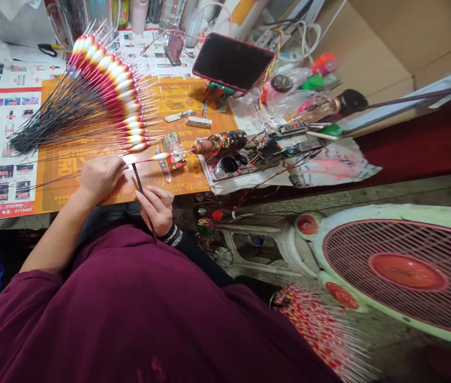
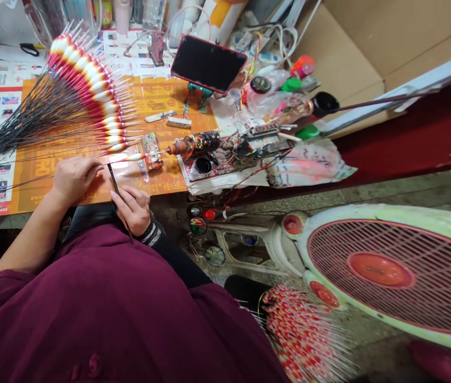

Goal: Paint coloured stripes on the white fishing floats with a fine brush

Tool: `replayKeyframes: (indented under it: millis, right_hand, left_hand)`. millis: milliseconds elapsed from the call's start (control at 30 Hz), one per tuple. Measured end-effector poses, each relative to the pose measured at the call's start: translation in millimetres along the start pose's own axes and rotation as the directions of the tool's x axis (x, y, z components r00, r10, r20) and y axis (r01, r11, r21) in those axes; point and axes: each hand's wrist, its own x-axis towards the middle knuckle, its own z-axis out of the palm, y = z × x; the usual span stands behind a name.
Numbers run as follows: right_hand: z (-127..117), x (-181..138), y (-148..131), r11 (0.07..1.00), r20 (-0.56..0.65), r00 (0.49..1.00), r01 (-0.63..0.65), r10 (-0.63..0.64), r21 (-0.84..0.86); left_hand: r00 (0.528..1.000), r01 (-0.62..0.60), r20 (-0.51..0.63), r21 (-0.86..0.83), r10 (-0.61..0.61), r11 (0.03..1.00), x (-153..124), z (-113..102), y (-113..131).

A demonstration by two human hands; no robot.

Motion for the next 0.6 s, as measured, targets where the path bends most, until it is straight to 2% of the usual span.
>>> replayKeyframes:
  millis: [100, 233, 600]
  right_hand:
    - [-0.4, 0.4, 0.5, 1.000, -0.018, 1.000, 0.008, -0.008, 0.025]
    - [3.3, -6.6, 4.3, 0.997, 0.020, 0.999, -0.032, 0.031, 0.067]
    - [3.8, -7.2, 4.5, 0.997, -0.006, 0.999, -0.043, 0.044, 0.060]
  left_hand:
    - [1.000, -0.002, 0.000, -0.021, 0.002, 1.000, -0.4, 0.7, -0.5]
    - [1.000, 0.009, 0.012, -0.042, -0.009, 0.999, -0.2, 0.4, -0.5]
    - [0.998, 0.046, 0.040, -0.075, -0.043, 0.996, 0.9, -2.1, 0.8]
